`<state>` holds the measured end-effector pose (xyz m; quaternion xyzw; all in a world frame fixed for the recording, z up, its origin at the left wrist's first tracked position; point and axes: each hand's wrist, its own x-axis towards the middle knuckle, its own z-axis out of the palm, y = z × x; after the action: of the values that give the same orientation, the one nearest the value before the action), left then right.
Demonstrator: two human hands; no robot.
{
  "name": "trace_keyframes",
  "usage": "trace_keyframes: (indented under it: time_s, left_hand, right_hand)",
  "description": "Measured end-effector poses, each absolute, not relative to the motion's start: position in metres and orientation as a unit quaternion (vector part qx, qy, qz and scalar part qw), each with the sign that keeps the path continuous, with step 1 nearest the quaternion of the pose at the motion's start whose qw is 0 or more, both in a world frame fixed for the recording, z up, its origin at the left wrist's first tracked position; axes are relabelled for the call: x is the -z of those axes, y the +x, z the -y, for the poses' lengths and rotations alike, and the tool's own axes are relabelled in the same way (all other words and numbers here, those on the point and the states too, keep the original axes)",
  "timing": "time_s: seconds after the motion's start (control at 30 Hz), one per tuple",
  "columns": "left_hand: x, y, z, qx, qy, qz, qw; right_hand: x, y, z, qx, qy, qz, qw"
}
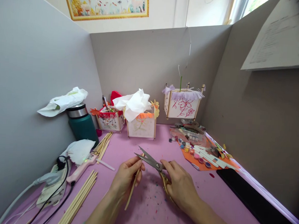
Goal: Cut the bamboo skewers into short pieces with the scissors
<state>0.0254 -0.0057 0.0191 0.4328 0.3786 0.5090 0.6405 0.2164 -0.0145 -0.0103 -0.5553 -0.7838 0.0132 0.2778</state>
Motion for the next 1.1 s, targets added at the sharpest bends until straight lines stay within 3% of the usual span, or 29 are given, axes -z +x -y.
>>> trace_keyframes:
  time_s: [0.43,1.1]
  left_hand:
    - [-0.014,0.026,0.004,-0.465,0.448,-0.456,0.613]
    - [-0.008,0.022,-0.001,-0.505,0.424,-0.457,0.597]
  right_hand:
    - [0.011,0.212,0.019,0.023,-0.581,0.773,0.254]
    - [0.015,0.212,0.015,-0.010,-0.585,0.780,0.222]
